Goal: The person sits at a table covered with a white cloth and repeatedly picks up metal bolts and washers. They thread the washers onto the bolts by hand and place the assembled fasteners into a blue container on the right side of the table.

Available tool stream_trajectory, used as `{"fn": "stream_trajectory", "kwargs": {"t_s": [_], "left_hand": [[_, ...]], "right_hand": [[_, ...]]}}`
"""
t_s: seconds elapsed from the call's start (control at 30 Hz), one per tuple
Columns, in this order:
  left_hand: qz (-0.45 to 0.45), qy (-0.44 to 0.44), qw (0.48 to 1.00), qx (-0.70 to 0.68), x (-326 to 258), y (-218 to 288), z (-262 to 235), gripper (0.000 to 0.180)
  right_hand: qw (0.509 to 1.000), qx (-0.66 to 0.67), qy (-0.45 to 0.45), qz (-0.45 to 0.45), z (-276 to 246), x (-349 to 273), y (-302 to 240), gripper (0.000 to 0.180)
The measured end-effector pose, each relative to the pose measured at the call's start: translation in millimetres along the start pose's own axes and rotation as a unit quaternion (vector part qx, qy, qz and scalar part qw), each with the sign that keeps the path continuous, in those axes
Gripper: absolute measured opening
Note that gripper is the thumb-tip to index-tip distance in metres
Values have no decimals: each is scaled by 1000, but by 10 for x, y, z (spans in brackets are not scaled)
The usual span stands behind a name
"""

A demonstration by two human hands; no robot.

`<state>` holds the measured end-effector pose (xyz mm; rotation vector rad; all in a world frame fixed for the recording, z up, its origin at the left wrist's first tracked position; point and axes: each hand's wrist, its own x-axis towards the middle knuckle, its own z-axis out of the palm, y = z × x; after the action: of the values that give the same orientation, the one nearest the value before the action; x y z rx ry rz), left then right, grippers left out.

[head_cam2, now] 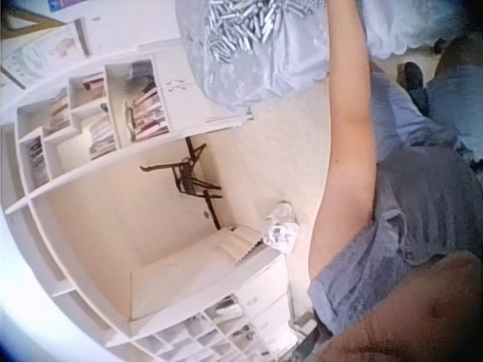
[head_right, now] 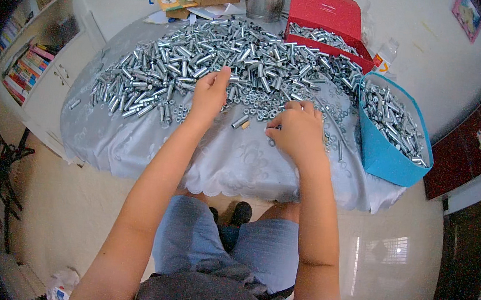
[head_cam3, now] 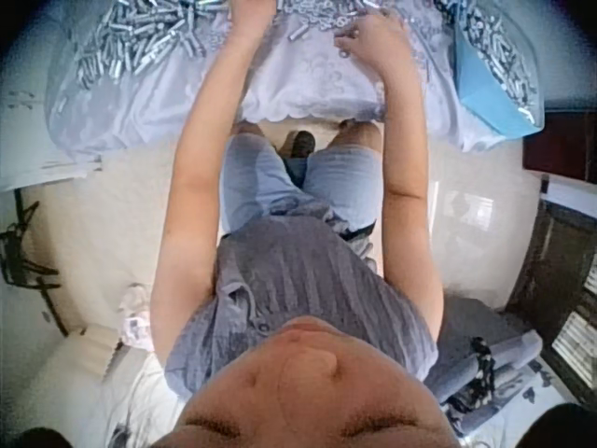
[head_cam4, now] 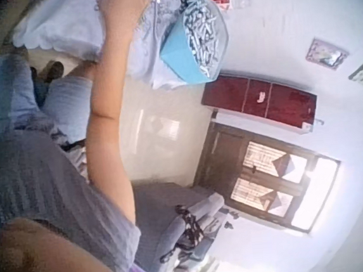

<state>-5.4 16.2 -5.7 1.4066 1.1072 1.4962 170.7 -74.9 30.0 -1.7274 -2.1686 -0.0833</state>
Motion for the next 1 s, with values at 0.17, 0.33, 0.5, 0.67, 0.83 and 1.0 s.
{"fn": "stream_trajectory", "kwargs": {"t_s": [0.17, 0.33, 0.5, 0.67, 0.83, 1.0], "left_hand": [[42, -8, 998, 35, -56, 63, -16, 42], [59, -4, 997, 41, -64, 89, 10, 45], [-32, -28, 998, -35, 45, -93, 23, 45], [-129, -83, 985, -79, -58, 76, 37, 38], [-141, -124, 978, -89, -93, 96, 3, 32], [-157, -122, 974, -105, -108, 157, 29, 31]], "right_hand": [[993, -113, 8, -26, 60, 43, -157, 10], [993, -55, 55, -84, 89, 93, -158, 10], [917, 394, -2, -68, 117, 459, -67, 12], [803, 596, -11, -5, 333, 498, 11, 12], [760, 649, -6, 8, 297, 424, -58, 13], [747, 664, -3, 33, 232, 431, -29, 13]]}}
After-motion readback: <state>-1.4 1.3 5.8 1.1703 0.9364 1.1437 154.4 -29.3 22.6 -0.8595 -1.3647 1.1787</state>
